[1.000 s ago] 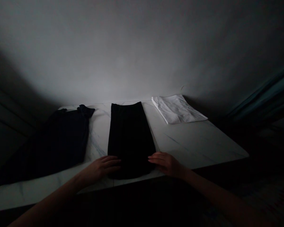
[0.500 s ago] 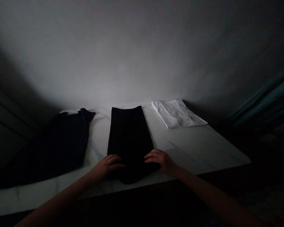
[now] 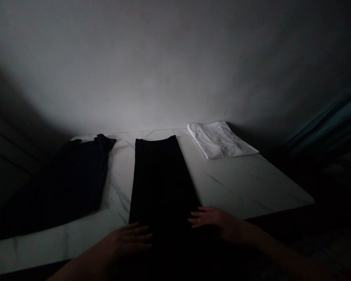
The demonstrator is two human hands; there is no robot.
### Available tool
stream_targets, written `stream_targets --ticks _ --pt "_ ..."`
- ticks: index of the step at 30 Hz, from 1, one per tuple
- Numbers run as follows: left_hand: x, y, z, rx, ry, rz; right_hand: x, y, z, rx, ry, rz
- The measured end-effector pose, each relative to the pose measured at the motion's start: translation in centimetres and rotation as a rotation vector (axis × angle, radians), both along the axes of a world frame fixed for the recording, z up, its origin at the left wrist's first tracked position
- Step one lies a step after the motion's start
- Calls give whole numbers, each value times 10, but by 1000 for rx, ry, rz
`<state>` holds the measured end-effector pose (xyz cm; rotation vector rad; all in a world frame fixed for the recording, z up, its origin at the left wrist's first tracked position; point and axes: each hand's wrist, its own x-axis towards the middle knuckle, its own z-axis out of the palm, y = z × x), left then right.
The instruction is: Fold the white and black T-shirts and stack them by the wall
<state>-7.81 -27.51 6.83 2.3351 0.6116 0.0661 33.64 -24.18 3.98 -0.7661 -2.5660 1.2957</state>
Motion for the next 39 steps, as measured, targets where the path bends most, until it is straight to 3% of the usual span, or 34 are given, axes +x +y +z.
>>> stream_targets --ticks 2,5,8,11,14,17,19,23,26,28,34,39 --pt "-7 -15 2 -150 -27 93 6 -8 9 -58 -25 -65" --pt "-21 -24 -7 -383 -87 334 10 -5 15 -79 -9 -228" --pt "-22 4 -10 -451 -217 675 -5 32 16 5 124 -485" --pt "-5 77 5 -412 -471 979 -39 106 19 80 239 -714" --pt "19 173 18 -345 -686 1134 -80 192 21 147 251 -923" --pt "36 253 9 -223 -624 1305 -110 258 13 181 78 -1089" --pt "40 286 -7 -136 -465 1389 -121 282 1 187 -79 -1152" --pt "34 309 -41 -19 -324 1440 -123 297 -28 219 -160 -1173" --pt "26 311 -56 102 -288 1367 -116 301 -45 300 -122 -1158" --pt "21 314 -61 95 -297 1300 -111 308 -49 307 -77 -1128" --pt "7 327 -52 -157 -326 1224 -103 335 -35 95 -51 -1036" --pt "-6 330 -31 -287 -284 1002 -103 340 -21 39 -37 -933"
